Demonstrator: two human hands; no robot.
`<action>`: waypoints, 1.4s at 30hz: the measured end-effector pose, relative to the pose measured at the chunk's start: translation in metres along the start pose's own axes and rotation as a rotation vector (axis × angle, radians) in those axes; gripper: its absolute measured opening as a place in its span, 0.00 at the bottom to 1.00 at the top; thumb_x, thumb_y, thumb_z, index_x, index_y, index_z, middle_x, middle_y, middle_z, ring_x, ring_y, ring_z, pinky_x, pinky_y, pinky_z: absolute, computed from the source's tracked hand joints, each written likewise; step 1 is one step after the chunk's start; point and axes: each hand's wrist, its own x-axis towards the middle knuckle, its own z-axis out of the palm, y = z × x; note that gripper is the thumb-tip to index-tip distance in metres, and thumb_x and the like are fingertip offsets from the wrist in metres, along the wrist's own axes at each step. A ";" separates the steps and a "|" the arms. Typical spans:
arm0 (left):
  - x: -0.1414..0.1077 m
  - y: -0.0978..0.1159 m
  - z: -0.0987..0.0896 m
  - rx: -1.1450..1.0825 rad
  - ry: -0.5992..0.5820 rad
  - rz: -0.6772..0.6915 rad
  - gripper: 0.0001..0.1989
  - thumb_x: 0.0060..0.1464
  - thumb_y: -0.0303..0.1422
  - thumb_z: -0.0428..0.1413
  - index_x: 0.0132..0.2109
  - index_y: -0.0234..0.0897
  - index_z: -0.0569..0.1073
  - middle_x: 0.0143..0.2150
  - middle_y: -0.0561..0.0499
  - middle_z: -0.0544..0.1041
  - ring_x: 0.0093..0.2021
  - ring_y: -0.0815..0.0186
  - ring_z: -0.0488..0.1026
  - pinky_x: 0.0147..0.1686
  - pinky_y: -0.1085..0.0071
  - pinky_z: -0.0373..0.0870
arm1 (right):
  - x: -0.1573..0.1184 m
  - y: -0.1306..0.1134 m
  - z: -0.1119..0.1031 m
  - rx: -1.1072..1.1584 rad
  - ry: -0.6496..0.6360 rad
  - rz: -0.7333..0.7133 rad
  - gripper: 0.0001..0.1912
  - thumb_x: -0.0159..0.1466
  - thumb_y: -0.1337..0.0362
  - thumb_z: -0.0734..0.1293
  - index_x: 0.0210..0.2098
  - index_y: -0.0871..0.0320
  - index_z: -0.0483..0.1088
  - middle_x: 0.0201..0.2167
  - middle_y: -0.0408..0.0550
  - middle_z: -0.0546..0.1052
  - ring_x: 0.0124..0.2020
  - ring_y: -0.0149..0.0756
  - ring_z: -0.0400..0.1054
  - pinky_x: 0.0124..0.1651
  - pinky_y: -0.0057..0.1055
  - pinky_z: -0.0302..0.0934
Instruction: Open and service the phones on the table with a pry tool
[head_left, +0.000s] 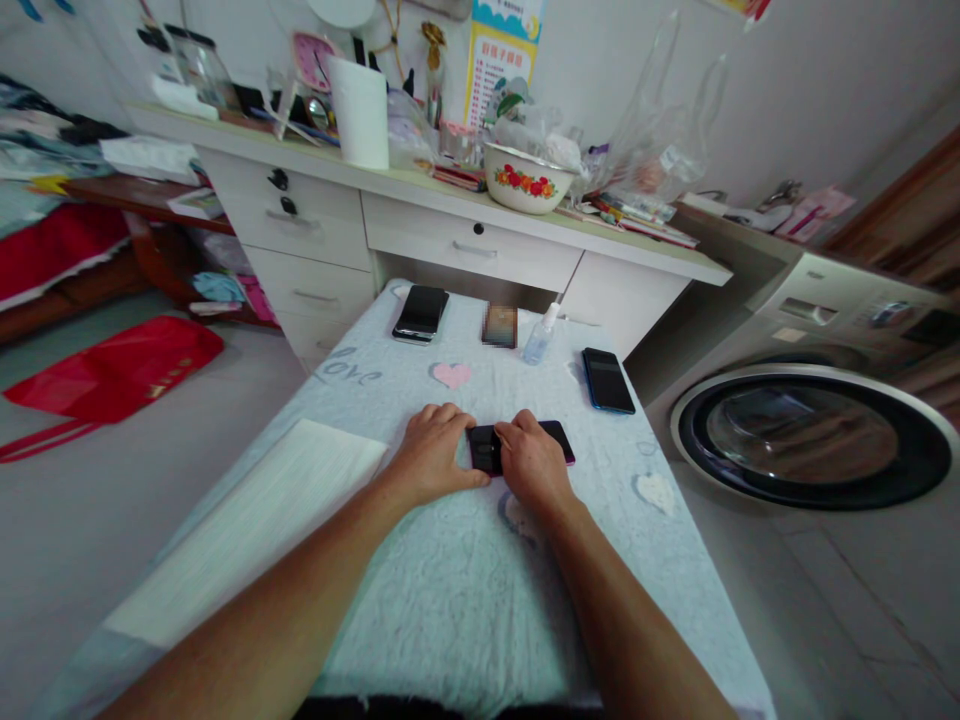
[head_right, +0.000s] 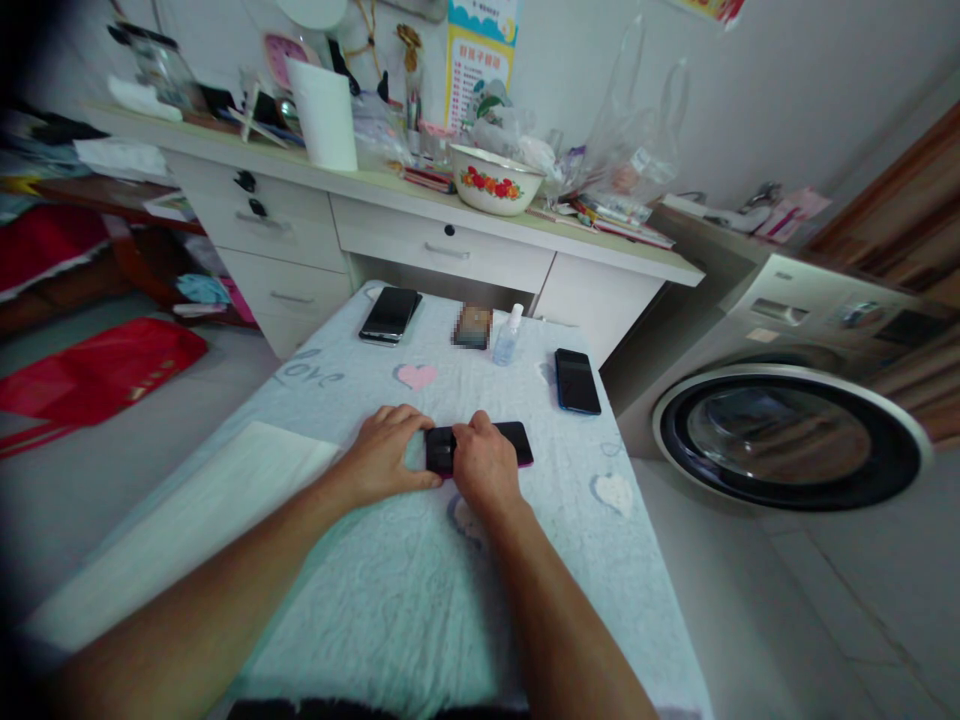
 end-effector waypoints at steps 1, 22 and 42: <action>0.000 0.000 0.000 0.001 0.000 -0.004 0.32 0.36 0.49 0.65 0.48 0.40 0.71 0.47 0.47 0.72 0.49 0.53 0.65 0.49 0.60 0.61 | 0.000 -0.001 0.000 -0.002 -0.003 -0.003 0.14 0.68 0.66 0.56 0.42 0.55 0.73 0.39 0.48 0.69 0.34 0.32 0.66 0.36 0.28 0.55; 0.001 -0.002 0.002 0.001 0.012 0.014 0.32 0.36 0.49 0.65 0.47 0.39 0.71 0.48 0.47 0.71 0.49 0.53 0.65 0.48 0.61 0.61 | 0.000 -0.009 0.002 -0.014 -0.032 -0.024 0.15 0.69 0.64 0.54 0.45 0.52 0.71 0.41 0.46 0.69 0.34 0.33 0.65 0.32 0.29 0.51; -0.001 -0.003 0.004 -0.012 0.037 0.026 0.30 0.37 0.48 0.65 0.47 0.39 0.71 0.47 0.47 0.71 0.48 0.54 0.65 0.49 0.60 0.61 | 0.000 0.010 -0.004 -0.055 -0.012 0.083 0.16 0.68 0.67 0.55 0.45 0.53 0.73 0.41 0.48 0.69 0.36 0.33 0.67 0.35 0.28 0.55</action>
